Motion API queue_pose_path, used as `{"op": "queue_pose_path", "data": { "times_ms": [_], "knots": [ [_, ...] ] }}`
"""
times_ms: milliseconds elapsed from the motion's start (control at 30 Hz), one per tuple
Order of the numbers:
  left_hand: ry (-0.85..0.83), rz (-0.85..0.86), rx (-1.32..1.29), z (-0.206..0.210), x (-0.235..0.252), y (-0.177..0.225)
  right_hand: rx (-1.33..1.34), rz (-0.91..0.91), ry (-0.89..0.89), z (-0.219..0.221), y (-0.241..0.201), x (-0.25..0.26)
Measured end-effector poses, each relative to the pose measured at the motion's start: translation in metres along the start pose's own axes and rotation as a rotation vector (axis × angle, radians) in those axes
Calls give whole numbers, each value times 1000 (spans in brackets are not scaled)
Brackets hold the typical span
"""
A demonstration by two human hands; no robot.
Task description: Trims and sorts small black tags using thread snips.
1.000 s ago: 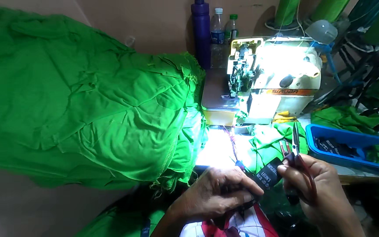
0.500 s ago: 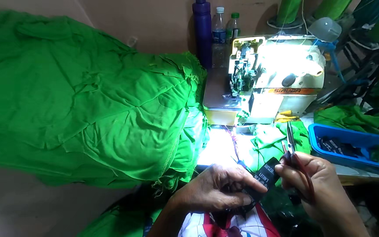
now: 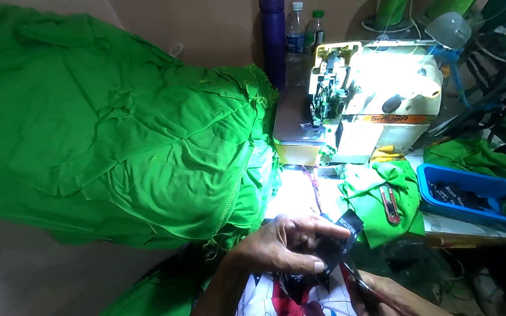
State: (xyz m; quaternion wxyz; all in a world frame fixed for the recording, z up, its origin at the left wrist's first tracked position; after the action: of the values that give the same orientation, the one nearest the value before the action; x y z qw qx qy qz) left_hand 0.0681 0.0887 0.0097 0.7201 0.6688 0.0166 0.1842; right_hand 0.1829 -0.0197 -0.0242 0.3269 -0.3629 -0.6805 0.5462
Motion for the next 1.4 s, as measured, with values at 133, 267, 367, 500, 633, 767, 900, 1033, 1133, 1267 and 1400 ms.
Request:
{"op": "queue_pose_path", "data": {
  "times_ms": [133, 267, 367, 500, 633, 767, 900, 1033, 1133, 1267, 1400],
  "knots": [
    [-4, -6, 2, 2, -1, -2, -31, -3, -15, 1, -2, 13],
    [-7, -1, 30, 3, -4, 0, -12, 26, -9, 2, -2, 19],
    [-4, 5, 34, 3, -6, 0, 38, 24, 3, 4, -1, 19],
    [-17, -9, 16, 1, -8, -4, -35, 33, -44, 6, 1, 17],
    [-22, -7, 38, 3, -8, -3, -58, 42, -35, 6, 0, 19],
    [-13, -11, 32, 2, -9, -2, 16, 31, 4, 6, 1, 21],
    [19, 5, 53, -2, -12, -1, 140, -32, 147, 6, 3, 16],
    [25, -2, 65, -2, -12, -2, 82, 6, 229, 4, -1, 9],
    [22, 12, 94, 1, -10, 0, 92, 1, 182, 4, 1, 9],
    [-23, 11, 141, 14, -5, -1, 21, 52, 93, 6, 4, 12],
    [-37, 11, 99, 16, -4, -6, 33, 2, 130, 4, 4, 15]
  ]
}}
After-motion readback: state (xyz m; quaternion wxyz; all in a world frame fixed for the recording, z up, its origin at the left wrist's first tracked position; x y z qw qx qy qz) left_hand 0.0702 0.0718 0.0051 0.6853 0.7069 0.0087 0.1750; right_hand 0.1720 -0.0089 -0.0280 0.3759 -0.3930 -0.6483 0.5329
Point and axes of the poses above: each hand's wrist, its own x-axis towards the middle knuckle, its own z-axis out of the palm, y = z × x, the point moved 8 cm from there along x, towards the middle knuckle, and after that the axes turned 5 degrees about -z, right-handed, at the moved point
